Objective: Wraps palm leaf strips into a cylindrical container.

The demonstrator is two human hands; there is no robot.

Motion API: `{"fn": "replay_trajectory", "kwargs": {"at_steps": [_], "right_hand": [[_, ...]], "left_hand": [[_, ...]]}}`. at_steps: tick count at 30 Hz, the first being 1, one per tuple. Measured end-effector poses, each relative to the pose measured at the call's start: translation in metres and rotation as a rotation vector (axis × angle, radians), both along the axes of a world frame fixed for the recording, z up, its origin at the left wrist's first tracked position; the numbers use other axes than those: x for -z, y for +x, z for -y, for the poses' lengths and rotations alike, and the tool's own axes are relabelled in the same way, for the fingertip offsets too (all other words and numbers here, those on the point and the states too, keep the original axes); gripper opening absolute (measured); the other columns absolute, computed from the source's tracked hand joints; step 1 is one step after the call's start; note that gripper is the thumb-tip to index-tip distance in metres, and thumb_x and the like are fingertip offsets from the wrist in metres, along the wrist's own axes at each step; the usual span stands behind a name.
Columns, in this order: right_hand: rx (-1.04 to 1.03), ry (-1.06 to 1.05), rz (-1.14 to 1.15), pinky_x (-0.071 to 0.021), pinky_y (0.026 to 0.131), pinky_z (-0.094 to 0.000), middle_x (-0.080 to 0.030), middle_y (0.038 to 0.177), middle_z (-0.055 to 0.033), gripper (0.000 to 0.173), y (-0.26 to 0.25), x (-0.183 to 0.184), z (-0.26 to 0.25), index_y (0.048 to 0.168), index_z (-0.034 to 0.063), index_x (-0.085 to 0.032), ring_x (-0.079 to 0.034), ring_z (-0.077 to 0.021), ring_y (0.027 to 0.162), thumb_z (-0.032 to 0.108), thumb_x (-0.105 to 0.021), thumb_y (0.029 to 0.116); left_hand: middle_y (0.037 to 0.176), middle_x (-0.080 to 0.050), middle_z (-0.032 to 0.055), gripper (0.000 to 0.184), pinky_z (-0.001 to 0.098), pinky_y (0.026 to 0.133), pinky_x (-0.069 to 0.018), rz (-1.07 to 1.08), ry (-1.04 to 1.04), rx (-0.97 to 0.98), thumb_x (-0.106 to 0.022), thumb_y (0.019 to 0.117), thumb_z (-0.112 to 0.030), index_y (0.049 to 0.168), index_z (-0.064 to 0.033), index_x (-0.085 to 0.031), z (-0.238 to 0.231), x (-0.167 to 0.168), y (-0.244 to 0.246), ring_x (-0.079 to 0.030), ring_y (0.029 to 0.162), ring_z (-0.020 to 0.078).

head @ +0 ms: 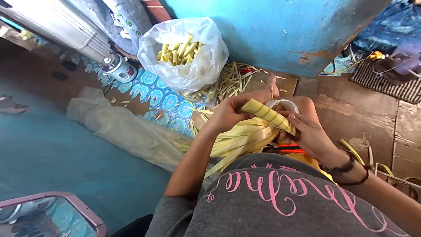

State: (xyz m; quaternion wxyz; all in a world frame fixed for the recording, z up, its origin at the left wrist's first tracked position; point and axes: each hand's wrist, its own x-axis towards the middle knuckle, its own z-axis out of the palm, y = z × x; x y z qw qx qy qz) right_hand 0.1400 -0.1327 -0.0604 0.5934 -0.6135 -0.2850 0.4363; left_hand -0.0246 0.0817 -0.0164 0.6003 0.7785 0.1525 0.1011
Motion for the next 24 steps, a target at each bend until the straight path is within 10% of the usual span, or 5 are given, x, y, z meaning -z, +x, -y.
{"fn": "replay_trajectory", "kwargs": {"at_steps": [8,12,16,21,24], "right_hand": [[0.043,-0.018,-0.229,-0.056,0.055,-0.0178,-0.07,0.076,-0.0006,0.038,0.001,-0.001,0.006,0.126,0.0067,-0.061,-0.064,-0.0047,0.058,0.019,-0.028,0.1123],[-0.002,0.196,0.616,-0.058,0.088,-0.0311,-0.067,0.12,-0.0117,0.046,0.002,0.021,0.016,0.138,0.0002,-0.058,-0.067,-0.0127,0.102,0.031,-0.058,0.1033],[0.025,-0.035,-0.351,-0.0519,0.052,-0.015,-0.07,0.083,-0.0013,0.038,0.001,-0.001,0.013,0.127,0.0054,-0.059,-0.061,-0.0034,0.057,0.018,-0.026,0.1127],[-0.017,0.178,0.57,-0.0581,0.086,-0.0289,-0.066,0.12,-0.0129,0.048,0.001,0.021,0.023,0.136,-0.0042,-0.057,-0.067,-0.0123,0.1,0.031,-0.057,0.1035],[-0.023,0.056,-0.067,-0.0567,0.066,-0.0171,-0.072,0.098,-0.0002,0.035,0.002,0.007,0.024,0.133,0.0019,-0.058,-0.066,-0.0027,0.073,0.015,-0.035,0.11]], "left_hand": [[0.096,-0.073,0.0018,0.026,0.022,0.082,-0.0573,0.013,0.005,0.013,-0.074,0.0871,0.005,0.112,-0.001,-0.069,-0.002,-0.005,0.0,-0.068,0.086,0.0031],[0.09,-0.072,0.003,0.026,0.0241,0.075,-0.0595,-0.002,-0.033,-0.008,-0.072,0.0875,0.007,0.112,-0.0016,-0.067,-0.003,-0.007,0.0,-0.069,0.078,0.0067],[0.096,-0.071,0.0021,0.03,0.0227,0.08,-0.0574,-0.007,-0.044,0.049,-0.072,0.089,0.004,0.118,-0.0019,-0.066,-0.005,-0.009,-0.002,-0.068,0.085,0.0044],[0.092,-0.072,0.0047,0.029,0.0246,0.075,-0.0592,-0.042,-0.042,0.019,-0.071,0.0897,0.006,0.117,-0.001,-0.065,-0.007,-0.01,-0.003,-0.069,0.078,0.0081],[0.093,-0.071,0.0063,0.03,0.0264,0.073,-0.0584,-0.033,-0.038,0.039,-0.071,0.09,0.004,0.119,-0.0024,-0.064,-0.007,-0.01,-0.005,-0.068,0.078,0.0096]]}}
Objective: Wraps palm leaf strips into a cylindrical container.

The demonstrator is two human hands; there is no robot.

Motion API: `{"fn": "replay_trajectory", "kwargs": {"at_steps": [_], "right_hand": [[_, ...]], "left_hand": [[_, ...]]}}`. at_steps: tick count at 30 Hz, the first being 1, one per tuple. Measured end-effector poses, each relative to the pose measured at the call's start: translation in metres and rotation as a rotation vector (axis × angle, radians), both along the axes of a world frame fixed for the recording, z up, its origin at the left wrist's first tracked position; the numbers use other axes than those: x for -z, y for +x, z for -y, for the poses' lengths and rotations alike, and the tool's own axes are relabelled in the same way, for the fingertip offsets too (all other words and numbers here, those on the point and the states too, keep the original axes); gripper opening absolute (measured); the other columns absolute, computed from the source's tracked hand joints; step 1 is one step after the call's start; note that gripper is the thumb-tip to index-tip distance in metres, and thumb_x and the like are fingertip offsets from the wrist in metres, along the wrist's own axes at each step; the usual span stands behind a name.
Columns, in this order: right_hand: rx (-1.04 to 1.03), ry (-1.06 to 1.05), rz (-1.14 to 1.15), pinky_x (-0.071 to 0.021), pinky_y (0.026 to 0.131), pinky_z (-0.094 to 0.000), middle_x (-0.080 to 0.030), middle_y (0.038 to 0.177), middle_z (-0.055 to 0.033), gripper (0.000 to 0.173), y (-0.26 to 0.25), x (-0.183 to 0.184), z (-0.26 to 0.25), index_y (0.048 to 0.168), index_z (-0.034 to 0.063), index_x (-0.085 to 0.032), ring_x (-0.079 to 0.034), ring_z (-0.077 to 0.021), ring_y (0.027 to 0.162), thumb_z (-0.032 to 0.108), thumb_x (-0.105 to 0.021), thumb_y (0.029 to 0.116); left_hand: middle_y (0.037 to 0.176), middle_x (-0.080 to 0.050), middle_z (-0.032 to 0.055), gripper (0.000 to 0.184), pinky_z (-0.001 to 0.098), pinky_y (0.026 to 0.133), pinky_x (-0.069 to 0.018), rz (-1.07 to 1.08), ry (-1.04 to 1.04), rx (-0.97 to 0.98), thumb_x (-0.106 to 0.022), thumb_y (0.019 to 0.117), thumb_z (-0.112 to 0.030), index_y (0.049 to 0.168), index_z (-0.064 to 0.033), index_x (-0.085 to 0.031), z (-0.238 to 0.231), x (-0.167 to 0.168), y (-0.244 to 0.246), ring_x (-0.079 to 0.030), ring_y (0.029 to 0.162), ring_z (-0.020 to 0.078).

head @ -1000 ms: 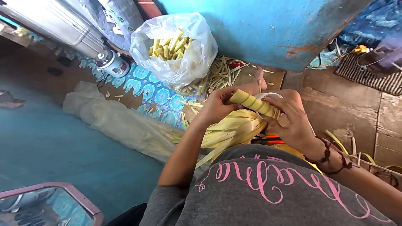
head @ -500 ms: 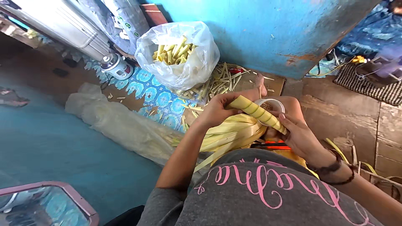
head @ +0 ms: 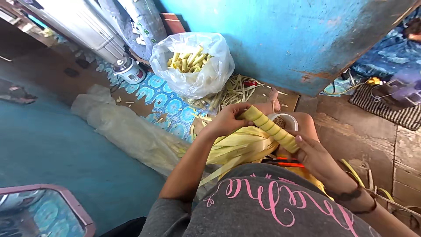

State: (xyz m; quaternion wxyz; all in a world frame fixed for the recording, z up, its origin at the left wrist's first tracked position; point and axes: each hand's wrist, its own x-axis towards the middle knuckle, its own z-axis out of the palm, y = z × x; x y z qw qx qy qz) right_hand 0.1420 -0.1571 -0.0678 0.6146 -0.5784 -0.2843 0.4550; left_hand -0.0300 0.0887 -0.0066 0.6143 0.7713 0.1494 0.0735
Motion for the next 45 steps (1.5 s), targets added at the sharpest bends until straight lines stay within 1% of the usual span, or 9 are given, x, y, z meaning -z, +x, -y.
{"fn": "replay_trajectory", "kwargs": {"at_steps": [7,12,16,21,25,30,35,39,45], "right_hand": [[0.04,0.156,0.662,-0.0568,0.088,-0.0241,-0.069,0.118,-0.0112,0.048,-0.003,0.015,0.008,0.137,-0.0053,-0.058,-0.067,-0.0079,0.101,0.03,-0.054,0.1054],[0.055,-0.08,-0.304,-0.0521,0.048,-0.0171,-0.069,0.07,0.0015,0.044,-0.008,-0.005,0.004,0.116,0.0092,-0.062,-0.061,-0.0037,0.051,0.024,-0.021,0.1127],[0.052,0.144,0.629,-0.0569,0.088,-0.0251,-0.067,0.12,-0.0099,0.051,-0.004,0.015,0.009,0.137,-0.0052,-0.057,-0.066,-0.0081,0.102,0.034,-0.054,0.1048],[0.065,-0.092,-0.351,-0.0489,0.046,-0.0142,-0.067,0.071,0.0011,0.045,-0.006,-0.007,0.007,0.112,0.0084,-0.064,-0.057,-0.0015,0.05,0.024,-0.022,0.1129],[0.036,0.12,0.636,-0.0565,0.083,-0.0231,-0.069,0.113,-0.0079,0.048,-0.005,0.011,0.013,0.137,-0.0058,-0.057,-0.066,-0.0055,0.093,0.031,-0.051,0.1062],[0.01,-0.073,-0.339,-0.0483,0.045,-0.0145,-0.069,0.068,0.0012,0.05,-0.01,-0.009,0.01,0.104,0.0117,-0.063,-0.057,-0.0016,0.047,0.027,-0.017,0.1127],[0.068,0.184,0.737,-0.0548,0.084,-0.0208,-0.068,0.118,-0.0109,0.048,-0.006,0.011,0.012,0.135,-0.0069,-0.059,-0.065,-0.0058,0.098,0.03,-0.055,0.1046],[0.016,-0.08,-0.277,-0.0499,0.047,-0.015,-0.071,0.076,-0.0002,0.045,-0.012,-0.011,0.008,0.115,0.0081,-0.061,-0.059,-0.002,0.05,0.024,-0.018,0.1127],[0.06,0.176,1.004,-0.0581,0.079,-0.0272,-0.07,0.112,-0.0165,0.06,-0.007,0.01,0.011,0.14,-0.0111,-0.052,-0.069,-0.0127,0.089,0.039,-0.045,0.108]], "left_hand": [[0.093,-0.072,0.0082,0.028,0.0291,0.074,-0.0603,0.012,-0.003,-0.028,-0.067,0.092,0.006,0.119,-0.001,-0.063,0.0,-0.001,0.001,-0.07,0.078,0.0121],[0.095,-0.071,0.0053,0.025,0.025,0.076,-0.0578,0.003,0.014,0.003,-0.068,0.0928,0.004,0.117,-0.0024,-0.064,-0.001,-0.004,0.0,-0.067,0.08,0.0074],[0.093,-0.071,0.0072,0.026,0.0267,0.073,-0.0583,-0.013,0.019,-0.049,-0.065,0.0949,0.004,0.12,-0.0026,-0.061,-0.002,-0.003,0.0,-0.068,0.076,0.0102],[0.094,-0.07,0.005,0.026,0.0239,0.074,-0.0571,0.008,-0.029,0.002,-0.066,0.0949,0.003,0.12,-0.0033,-0.061,-0.002,-0.005,-0.001,-0.067,0.078,0.0072],[0.093,-0.07,0.0065,0.025,0.0254,0.075,-0.0585,-0.003,-0.049,-0.047,-0.063,0.0968,0.004,0.121,-0.002,-0.06,-0.004,-0.003,0.0,-0.068,0.078,0.0087],[0.093,-0.071,0.0044,0.024,0.0245,0.077,-0.0586,0.037,-0.101,-0.031,-0.064,0.0956,0.004,0.119,-0.0019,-0.061,-0.005,-0.002,-0.001,-0.068,0.079,0.0071],[0.09,-0.069,0.0048,0.024,0.0238,0.072,-0.0576,0.042,-0.1,-0.084,-0.062,0.097,0.004,0.12,-0.0015,-0.06,-0.006,0.001,0.0,-0.066,0.075,0.0075],[0.092,-0.07,0.0044,0.022,0.0237,0.073,-0.058,0.052,-0.11,-0.07,-0.062,0.0966,0.004,0.118,-0.001,-0.061,-0.005,0.0,-0.002,-0.067,0.076,0.0067],[0.092,-0.07,0.003,0.029,0.0234,0.073,-0.0586,0.065,-0.157,-0.134,-0.064,0.0952,0.005,0.124,0.0004,-0.059,-0.006,0.002,0.0,-0.068,0.076,0.0061]]}}
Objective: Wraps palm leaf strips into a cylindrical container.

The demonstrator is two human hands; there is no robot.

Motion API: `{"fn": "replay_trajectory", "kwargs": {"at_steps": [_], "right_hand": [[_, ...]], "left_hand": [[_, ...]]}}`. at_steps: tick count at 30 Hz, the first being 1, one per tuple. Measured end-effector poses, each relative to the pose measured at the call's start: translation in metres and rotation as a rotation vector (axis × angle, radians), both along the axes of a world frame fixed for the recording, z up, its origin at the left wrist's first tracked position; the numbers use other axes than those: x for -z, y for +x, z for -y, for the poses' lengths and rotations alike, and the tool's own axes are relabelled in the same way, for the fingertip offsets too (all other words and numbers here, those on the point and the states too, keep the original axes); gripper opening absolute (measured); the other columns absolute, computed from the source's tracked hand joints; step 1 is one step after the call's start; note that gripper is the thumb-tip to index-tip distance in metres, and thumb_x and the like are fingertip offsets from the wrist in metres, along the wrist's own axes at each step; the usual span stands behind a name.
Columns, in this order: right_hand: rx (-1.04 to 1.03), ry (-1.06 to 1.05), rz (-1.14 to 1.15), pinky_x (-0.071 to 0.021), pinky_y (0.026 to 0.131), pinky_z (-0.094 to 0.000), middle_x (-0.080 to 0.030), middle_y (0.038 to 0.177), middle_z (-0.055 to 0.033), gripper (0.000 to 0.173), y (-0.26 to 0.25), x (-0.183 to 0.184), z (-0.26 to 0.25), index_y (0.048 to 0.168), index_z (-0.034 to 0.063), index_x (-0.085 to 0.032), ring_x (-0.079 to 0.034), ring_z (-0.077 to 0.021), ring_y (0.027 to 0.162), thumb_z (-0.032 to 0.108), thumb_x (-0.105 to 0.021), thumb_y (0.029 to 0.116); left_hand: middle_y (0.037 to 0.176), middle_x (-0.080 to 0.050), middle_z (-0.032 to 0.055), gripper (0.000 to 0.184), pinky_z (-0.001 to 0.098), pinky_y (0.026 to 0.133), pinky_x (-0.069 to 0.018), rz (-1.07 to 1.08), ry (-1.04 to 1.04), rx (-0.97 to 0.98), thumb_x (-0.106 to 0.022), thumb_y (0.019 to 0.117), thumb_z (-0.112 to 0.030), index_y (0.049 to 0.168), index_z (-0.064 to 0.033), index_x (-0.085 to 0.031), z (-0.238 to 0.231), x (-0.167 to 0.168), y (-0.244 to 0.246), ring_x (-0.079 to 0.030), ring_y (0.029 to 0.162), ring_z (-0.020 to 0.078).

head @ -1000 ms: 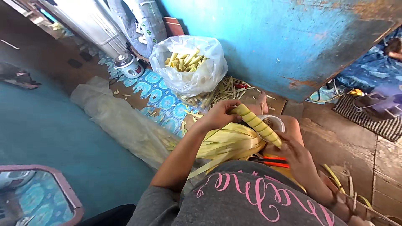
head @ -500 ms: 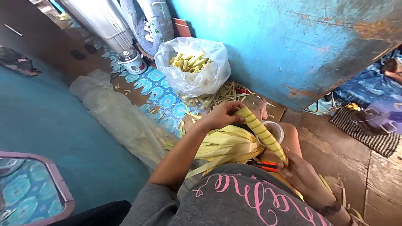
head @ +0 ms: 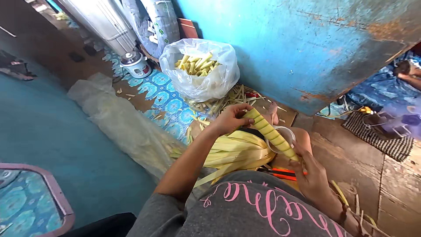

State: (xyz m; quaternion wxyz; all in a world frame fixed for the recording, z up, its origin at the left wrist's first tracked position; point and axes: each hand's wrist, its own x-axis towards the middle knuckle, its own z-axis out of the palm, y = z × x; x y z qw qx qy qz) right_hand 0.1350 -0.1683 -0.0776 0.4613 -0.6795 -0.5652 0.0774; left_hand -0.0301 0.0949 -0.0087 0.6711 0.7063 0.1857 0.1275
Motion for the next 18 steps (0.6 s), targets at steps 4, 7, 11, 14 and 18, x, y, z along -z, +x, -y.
{"fn": "replay_trajectory", "kwargs": {"at_steps": [4,7,11,14,18], "right_hand": [[-0.085,-0.183,-0.914,-0.0571,0.051,-0.0229,-0.073,0.084,-0.0008,0.051,-0.002,-0.013,0.003,0.134,0.0052,-0.054,-0.065,-0.0078,0.056,0.033,-0.018,0.1126],[-0.162,-0.311,-1.282,-0.0531,0.047,-0.0199,-0.072,0.076,-0.0027,0.059,0.003,-0.017,0.007,0.109,0.0096,-0.06,-0.061,-0.0066,0.049,0.036,-0.007,0.1111],[-0.347,-0.395,-1.437,-0.0569,0.051,-0.0205,-0.074,0.082,-0.0042,0.058,0.007,-0.013,0.01,0.127,0.0067,-0.061,-0.066,-0.0077,0.056,0.038,-0.014,0.1111],[-0.499,-0.53,-1.408,-0.0577,0.053,-0.0218,-0.074,0.082,-0.0019,0.055,0.011,-0.008,0.008,0.135,0.0097,-0.061,-0.068,-0.0079,0.059,0.042,-0.024,0.1094],[-0.413,-0.708,-1.039,-0.0599,0.061,-0.0234,-0.073,0.084,0.0017,0.047,0.027,-0.012,-0.017,0.115,0.0082,-0.065,-0.069,-0.0059,0.066,0.037,-0.027,0.1098]], "left_hand": [[0.097,-0.07,0.0025,0.028,0.0253,0.08,-0.059,0.071,-0.001,0.05,-0.065,0.0943,0.005,0.122,0.0,-0.061,-0.003,0.006,-0.001,-0.068,0.084,0.0066],[0.095,-0.071,0.0001,0.02,0.0272,0.083,-0.0594,0.127,-0.077,0.045,-0.062,0.0944,0.007,0.112,-0.0026,-0.061,-0.003,0.015,0.0,-0.069,0.085,0.0072],[0.096,-0.068,-0.0019,0.016,0.0249,0.079,-0.0569,0.136,-0.132,-0.075,-0.06,0.0955,0.004,0.107,-0.0075,-0.063,0.007,0.041,0.003,-0.066,0.084,0.0049],[0.127,-0.063,0.0011,0.017,0.0288,0.093,-0.0532,0.113,-0.102,-0.096,-0.057,0.0972,-0.001,0.112,-0.0061,-0.064,0.009,0.063,-0.003,-0.062,0.108,0.0076],[0.103,-0.068,-0.0058,0.02,0.0248,0.087,-0.054,0.152,-0.184,-0.134,-0.052,0.0998,-0.003,0.111,-0.0166,-0.062,0.008,0.078,-0.016,-0.064,0.093,0.0037]]}}
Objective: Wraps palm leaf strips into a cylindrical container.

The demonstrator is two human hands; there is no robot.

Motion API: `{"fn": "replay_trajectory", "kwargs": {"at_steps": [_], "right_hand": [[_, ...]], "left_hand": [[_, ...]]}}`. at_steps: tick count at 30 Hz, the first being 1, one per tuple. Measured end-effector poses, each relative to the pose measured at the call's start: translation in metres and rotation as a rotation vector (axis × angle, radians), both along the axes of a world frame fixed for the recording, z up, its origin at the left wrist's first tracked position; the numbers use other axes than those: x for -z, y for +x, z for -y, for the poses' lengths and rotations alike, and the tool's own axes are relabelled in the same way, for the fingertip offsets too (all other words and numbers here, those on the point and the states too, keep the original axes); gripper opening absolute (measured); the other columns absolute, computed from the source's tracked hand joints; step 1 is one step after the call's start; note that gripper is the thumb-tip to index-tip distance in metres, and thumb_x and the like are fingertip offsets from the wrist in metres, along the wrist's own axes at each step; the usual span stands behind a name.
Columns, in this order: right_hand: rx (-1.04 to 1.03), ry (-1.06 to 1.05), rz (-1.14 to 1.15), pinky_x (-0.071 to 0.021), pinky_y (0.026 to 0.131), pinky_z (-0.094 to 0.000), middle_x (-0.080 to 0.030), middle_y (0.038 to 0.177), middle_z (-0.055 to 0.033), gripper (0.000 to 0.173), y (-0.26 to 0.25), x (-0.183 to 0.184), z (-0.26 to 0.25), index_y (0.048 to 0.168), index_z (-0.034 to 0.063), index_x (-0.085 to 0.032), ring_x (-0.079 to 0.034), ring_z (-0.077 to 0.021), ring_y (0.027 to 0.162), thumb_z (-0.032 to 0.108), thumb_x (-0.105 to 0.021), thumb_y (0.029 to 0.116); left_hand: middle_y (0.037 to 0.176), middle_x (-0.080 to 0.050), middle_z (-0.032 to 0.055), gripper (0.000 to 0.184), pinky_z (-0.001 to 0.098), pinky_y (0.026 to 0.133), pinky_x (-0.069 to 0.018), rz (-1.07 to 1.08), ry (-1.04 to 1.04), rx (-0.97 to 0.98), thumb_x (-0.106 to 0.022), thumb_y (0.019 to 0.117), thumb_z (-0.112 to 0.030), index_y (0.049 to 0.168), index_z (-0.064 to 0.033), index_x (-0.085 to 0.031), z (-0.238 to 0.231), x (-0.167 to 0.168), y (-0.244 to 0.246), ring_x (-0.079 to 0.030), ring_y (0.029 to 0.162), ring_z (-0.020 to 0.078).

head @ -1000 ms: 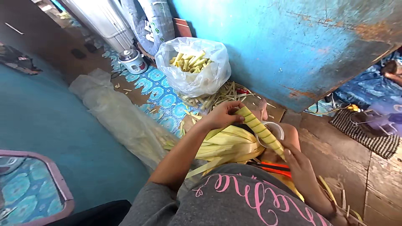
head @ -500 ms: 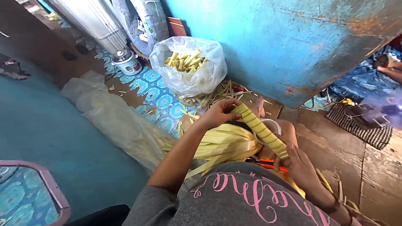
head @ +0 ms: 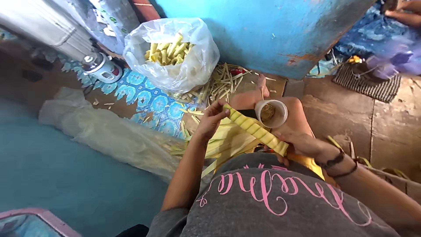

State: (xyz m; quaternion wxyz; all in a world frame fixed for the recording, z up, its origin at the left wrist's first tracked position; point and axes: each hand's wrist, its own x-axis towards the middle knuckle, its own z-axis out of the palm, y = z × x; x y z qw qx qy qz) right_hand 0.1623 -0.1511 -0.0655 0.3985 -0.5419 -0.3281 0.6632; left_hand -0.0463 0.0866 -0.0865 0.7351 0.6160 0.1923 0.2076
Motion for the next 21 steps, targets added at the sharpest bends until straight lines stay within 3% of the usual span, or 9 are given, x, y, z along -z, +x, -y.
{"fn": "replay_trajectory", "kwargs": {"at_steps": [1,3,4,6,9,11,15,18,21], "right_hand": [[0.005,0.002,0.241,-0.0573,0.07,-0.0243,-0.07,0.086,0.0017,0.044,0.008,0.004,-0.013,0.112,0.005,-0.067,-0.066,-0.0046,0.073,0.029,-0.031,0.1116],[-0.013,0.057,0.728,-0.0576,0.08,-0.042,-0.071,0.092,-0.0101,0.033,0.031,0.038,-0.039,0.109,0.0011,-0.07,-0.069,-0.0192,0.083,0.023,-0.045,0.1103],[0.005,0.092,0.938,-0.0569,0.08,-0.0547,-0.071,0.094,-0.0173,0.026,0.04,0.057,-0.049,0.108,-0.0001,-0.072,-0.07,-0.0312,0.086,0.02,-0.055,0.1062],[0.028,0.083,1.166,-0.0548,0.08,-0.0661,-0.07,0.097,-0.0244,0.018,0.045,0.079,-0.064,0.104,-0.0009,-0.073,-0.069,-0.0437,0.089,0.015,-0.067,0.098],[-0.006,-0.028,1.263,-0.052,0.085,-0.0687,-0.069,0.106,-0.0275,0.019,0.036,0.094,-0.091,0.104,-0.0019,-0.072,-0.066,-0.0479,0.101,0.015,-0.068,0.0964],[-0.032,-0.101,1.274,-0.0502,0.092,-0.0663,-0.067,0.115,-0.0261,0.026,0.037,0.107,-0.107,0.114,-0.0005,-0.07,-0.064,-0.0458,0.111,0.02,-0.065,0.0981],[-0.136,-0.288,1.173,-0.0419,0.106,-0.0623,-0.061,0.133,-0.0287,0.036,0.029,0.054,-0.108,0.132,-0.0024,-0.062,-0.056,-0.0463,0.128,0.019,-0.053,0.1055],[-0.093,-0.204,1.208,-0.0465,0.102,-0.0609,-0.068,0.118,-0.0238,0.027,0.044,0.077,-0.11,0.114,-0.0006,-0.071,-0.063,-0.0407,0.118,0.019,-0.059,0.1006],[-0.118,-0.165,1.169,-0.0447,0.105,-0.0571,-0.066,0.121,-0.0255,0.028,0.049,0.083,-0.109,0.119,-0.0044,-0.067,-0.061,-0.0399,0.121,0.015,-0.055,0.1027]], "left_hand": [[0.103,-0.068,-0.0066,0.021,0.0248,0.087,-0.0542,0.024,-0.007,-0.007,-0.052,0.1002,-0.004,0.111,-0.0183,-0.062,-0.002,0.001,-0.004,-0.064,0.094,0.0037],[0.105,-0.067,-0.0069,0.022,0.0251,0.089,-0.0535,0.065,-0.018,-0.008,-0.051,0.1007,-0.004,0.11,-0.0204,-0.063,-0.006,-0.002,-0.01,-0.063,0.096,0.0043],[0.105,-0.067,-0.0067,0.021,0.0251,0.089,-0.0532,0.077,-0.021,-0.007,-0.052,0.1007,-0.006,0.11,-0.0213,-0.063,-0.007,-0.005,-0.013,-0.063,0.096,0.0049],[0.106,-0.067,-0.006,0.02,0.0251,0.089,-0.0532,0.1,-0.024,-0.001,-0.052,0.1008,-0.008,0.109,-0.0226,-0.064,-0.005,-0.012,-0.018,-0.063,0.097,0.006],[0.104,-0.066,-0.0061,0.017,0.0267,0.09,-0.0527,0.132,-0.044,0.009,-0.055,0.1004,-0.011,0.107,-0.0238,-0.064,-0.004,-0.017,-0.019,-0.062,0.098,0.0068],[0.104,-0.067,-0.0064,0.016,0.0281,0.091,-0.053,0.135,-0.07,0.011,-0.058,0.0994,-0.012,0.106,-0.0251,-0.065,-0.004,-0.019,-0.018,-0.063,0.099,0.0074],[0.099,-0.068,-0.007,0.019,0.0294,0.094,-0.0535,0.16,-0.152,-0.018,-0.061,0.0952,-0.01,0.099,-0.0267,-0.067,0.0,-0.026,-0.014,-0.065,0.097,0.0073],[0.098,-0.069,-0.0054,0.018,0.0343,0.097,-0.0532,0.241,-0.234,-0.011,-0.063,0.0948,-0.01,0.099,-0.026,-0.069,0.006,-0.031,-0.011,-0.066,0.096,0.0093],[0.097,-0.07,-0.004,0.013,0.0371,0.099,-0.0539,0.312,-0.308,0.058,-0.07,0.0929,-0.015,0.1,-0.0258,-0.071,0.014,-0.038,-0.01,-0.067,0.097,0.011]]}}
